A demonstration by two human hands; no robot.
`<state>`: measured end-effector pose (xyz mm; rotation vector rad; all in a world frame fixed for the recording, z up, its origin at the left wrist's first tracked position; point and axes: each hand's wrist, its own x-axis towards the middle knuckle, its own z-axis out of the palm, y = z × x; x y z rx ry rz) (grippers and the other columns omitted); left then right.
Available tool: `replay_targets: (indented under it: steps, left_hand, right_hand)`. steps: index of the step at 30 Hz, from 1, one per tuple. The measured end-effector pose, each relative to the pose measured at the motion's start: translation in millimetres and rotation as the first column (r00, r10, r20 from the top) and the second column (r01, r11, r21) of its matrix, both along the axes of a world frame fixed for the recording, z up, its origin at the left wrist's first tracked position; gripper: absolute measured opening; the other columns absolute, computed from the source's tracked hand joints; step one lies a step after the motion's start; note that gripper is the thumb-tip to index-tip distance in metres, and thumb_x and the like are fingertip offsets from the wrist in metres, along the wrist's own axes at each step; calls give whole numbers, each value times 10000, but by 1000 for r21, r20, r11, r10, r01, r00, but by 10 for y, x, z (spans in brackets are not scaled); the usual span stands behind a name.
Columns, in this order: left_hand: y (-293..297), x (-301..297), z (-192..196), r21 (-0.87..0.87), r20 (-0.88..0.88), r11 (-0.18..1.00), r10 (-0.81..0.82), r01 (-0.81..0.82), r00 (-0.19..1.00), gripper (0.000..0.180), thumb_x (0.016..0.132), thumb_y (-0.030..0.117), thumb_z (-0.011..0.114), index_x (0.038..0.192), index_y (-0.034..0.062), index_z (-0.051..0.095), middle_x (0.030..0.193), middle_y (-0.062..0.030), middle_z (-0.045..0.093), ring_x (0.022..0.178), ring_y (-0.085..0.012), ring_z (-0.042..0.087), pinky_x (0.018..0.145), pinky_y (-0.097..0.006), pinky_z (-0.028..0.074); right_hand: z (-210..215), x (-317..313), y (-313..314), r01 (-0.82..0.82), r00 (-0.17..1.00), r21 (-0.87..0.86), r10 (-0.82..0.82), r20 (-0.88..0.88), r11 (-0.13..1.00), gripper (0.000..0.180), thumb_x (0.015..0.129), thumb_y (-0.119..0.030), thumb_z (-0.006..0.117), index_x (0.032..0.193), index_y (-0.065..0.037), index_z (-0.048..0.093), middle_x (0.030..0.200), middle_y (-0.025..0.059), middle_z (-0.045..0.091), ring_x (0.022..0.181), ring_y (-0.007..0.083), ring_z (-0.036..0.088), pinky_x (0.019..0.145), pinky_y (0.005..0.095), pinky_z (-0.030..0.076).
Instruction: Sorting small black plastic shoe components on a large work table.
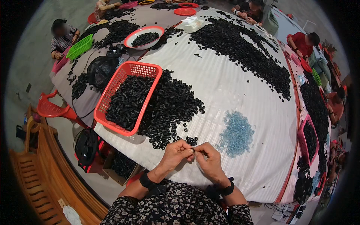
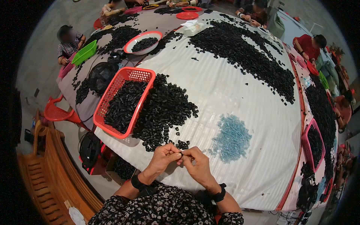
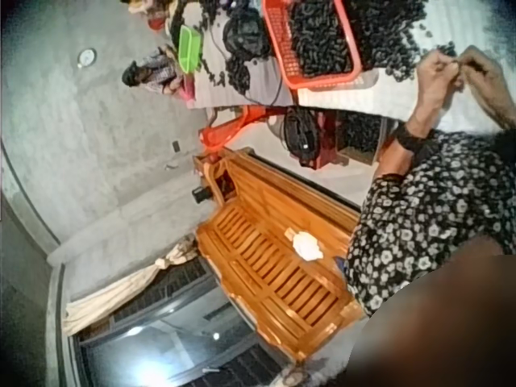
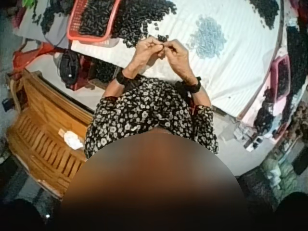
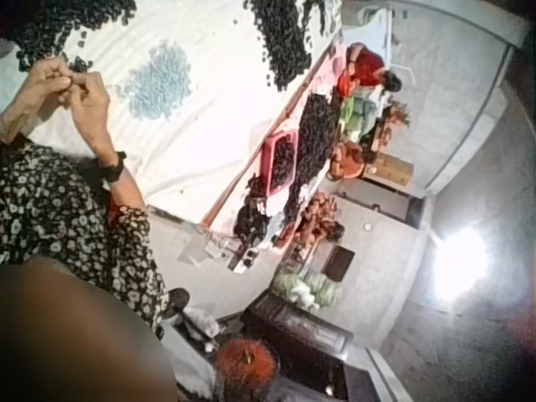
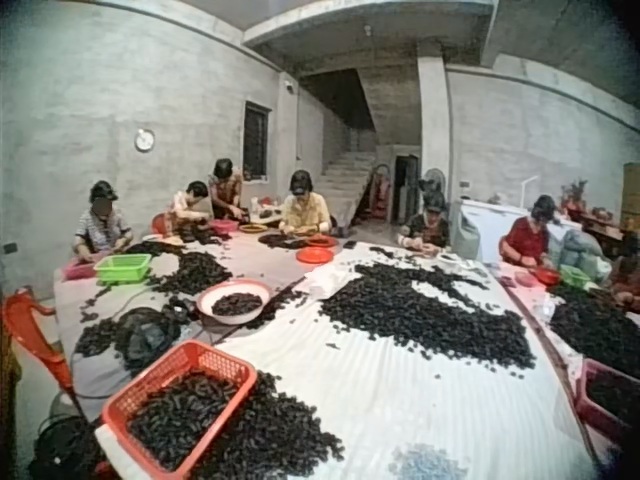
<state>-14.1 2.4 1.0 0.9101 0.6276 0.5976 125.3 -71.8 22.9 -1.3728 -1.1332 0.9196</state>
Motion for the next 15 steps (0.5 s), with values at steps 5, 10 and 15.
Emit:
replay_targets:
  steps: [5, 10, 15]
  left_hand:
    - [-45, -8, -92, 36, -2, 999, 18, -18, 1000, 57, 863, 22, 564, 845, -32, 558, 744, -98, 614, 639, -115, 584, 584, -245, 509]
    - [-6, -13, -73, -115, 56, 993, -20, 27, 998, 53, 850, 13, 575, 867, -37, 569, 779, -119, 630, 651, -143, 600, 623, -270, 514]
    - [-4, -127, -193, -130, 157, 984, -97, 118, 983, 64, 855, 12, 572, 887, -43, 571, 793, -127, 636, 669, -155, 615, 628, -288, 525]
  right_hand:
    - [66, -43, -82, -45, 980, 45, 35, 194, 998, 102, 811, 31, 549, 912, 28, 568, 827, 93, 547, 701, 128, 611, 580, 234, 467]
    - [-91, 374, -65, 146, 950, -1, -140, 280, 989, 81, 798, -20, 580, 875, -8, 603, 754, 52, 557, 679, 110, 529, 611, 242, 424]
    - [-97, 708, -151, 293, 844, -52, -232, 483, 955, 67, 792, -8, 564, 851, -6, 596, 769, 115, 559, 653, 201, 554, 591, 281, 435]
